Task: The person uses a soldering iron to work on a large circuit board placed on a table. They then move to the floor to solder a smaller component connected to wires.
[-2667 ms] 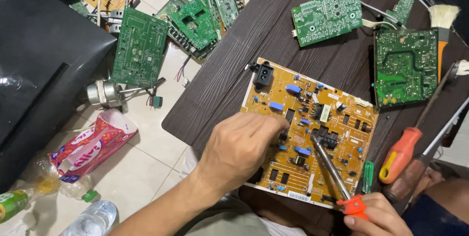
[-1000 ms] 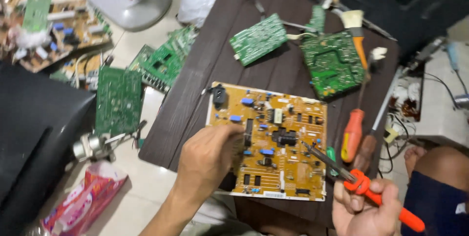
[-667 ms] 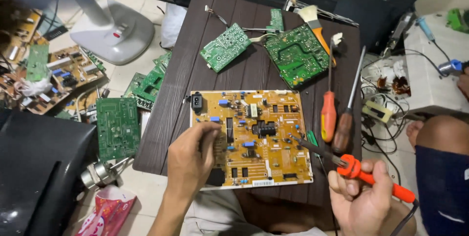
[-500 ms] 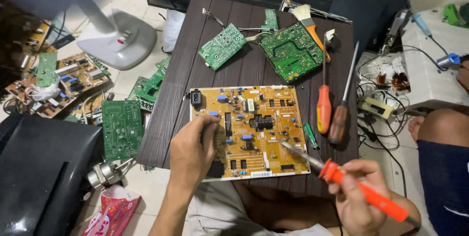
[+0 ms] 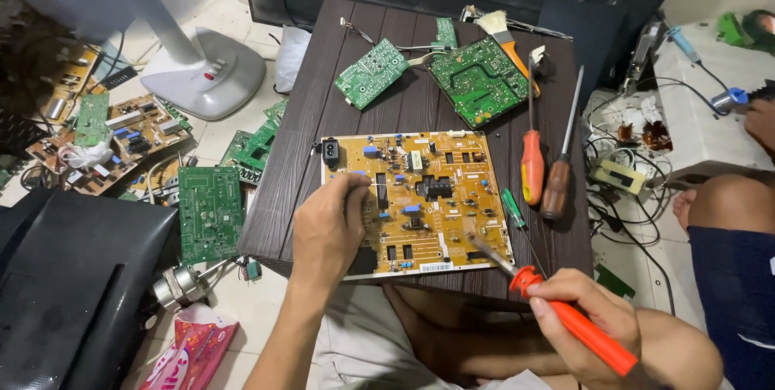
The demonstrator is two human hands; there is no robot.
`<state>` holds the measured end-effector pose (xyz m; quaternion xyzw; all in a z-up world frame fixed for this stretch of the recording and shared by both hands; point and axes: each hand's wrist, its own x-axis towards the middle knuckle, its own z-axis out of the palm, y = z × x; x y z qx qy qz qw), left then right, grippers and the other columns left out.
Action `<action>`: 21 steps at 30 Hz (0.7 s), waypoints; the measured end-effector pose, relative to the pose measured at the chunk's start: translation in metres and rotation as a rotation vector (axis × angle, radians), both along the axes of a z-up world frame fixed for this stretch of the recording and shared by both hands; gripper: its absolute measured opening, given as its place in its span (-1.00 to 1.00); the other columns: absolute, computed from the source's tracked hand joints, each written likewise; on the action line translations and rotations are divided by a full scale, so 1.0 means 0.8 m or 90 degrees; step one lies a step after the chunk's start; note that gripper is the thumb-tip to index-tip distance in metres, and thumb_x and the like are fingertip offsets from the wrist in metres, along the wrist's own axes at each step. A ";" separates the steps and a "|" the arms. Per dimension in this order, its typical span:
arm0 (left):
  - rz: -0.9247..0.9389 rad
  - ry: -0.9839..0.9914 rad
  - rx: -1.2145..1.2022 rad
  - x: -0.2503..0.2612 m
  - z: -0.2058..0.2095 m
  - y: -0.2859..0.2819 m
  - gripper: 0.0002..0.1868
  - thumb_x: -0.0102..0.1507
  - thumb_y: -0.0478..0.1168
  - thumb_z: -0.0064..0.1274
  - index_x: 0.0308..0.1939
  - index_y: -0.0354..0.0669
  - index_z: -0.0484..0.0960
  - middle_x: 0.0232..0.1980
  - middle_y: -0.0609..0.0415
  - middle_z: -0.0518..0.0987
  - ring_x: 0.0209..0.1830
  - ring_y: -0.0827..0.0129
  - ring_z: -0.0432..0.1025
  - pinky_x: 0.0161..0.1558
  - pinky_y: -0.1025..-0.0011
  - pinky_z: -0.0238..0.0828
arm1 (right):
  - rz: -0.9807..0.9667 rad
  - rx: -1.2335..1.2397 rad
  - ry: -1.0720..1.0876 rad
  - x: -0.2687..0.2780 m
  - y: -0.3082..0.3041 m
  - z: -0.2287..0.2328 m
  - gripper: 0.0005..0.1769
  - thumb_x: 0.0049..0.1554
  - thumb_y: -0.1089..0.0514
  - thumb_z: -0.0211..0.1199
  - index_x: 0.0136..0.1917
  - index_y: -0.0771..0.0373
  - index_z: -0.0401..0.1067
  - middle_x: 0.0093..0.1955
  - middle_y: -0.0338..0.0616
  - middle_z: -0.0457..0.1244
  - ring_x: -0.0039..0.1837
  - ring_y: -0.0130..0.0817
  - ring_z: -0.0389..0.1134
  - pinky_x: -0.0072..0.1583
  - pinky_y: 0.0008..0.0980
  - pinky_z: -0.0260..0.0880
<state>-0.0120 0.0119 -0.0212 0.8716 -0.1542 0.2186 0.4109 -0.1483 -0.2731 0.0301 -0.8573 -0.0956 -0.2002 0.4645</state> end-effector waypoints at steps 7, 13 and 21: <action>0.000 -0.026 -0.010 -0.001 0.001 0.000 -0.96 0.38 -0.32 0.03 -0.15 -0.21 0.58 -0.23 0.06 0.70 -0.35 0.28 0.59 -0.30 0.33 0.57 | 0.015 -0.049 -0.019 -0.003 0.001 0.001 -0.95 0.02 0.30 0.29 -0.20 0.25 0.54 -0.29 -0.16 0.32 -0.27 -0.45 0.34 -0.14 -0.61 0.33; 0.002 -0.024 0.004 -0.001 -0.001 0.000 -0.92 0.39 -0.27 0.01 -0.13 -0.19 0.58 -0.24 0.08 0.70 -0.34 0.30 0.60 -0.31 0.33 0.58 | -0.064 0.028 0.056 -0.021 -0.020 -0.033 -0.92 0.05 0.33 0.25 -0.17 0.24 0.54 -0.20 -0.16 0.39 -0.16 -0.50 0.40 -0.04 -0.62 0.32; 0.015 -0.020 0.005 0.000 -0.002 -0.001 -0.91 0.39 -0.28 0.00 -0.13 -0.19 0.61 -0.22 0.07 0.71 -0.33 0.27 0.61 -0.30 0.32 0.57 | -0.136 0.157 0.100 -0.018 -0.018 -0.048 -0.87 0.10 0.26 0.26 -0.14 0.33 0.59 -0.35 -0.15 0.38 -0.29 -0.51 0.35 -0.17 -0.61 0.32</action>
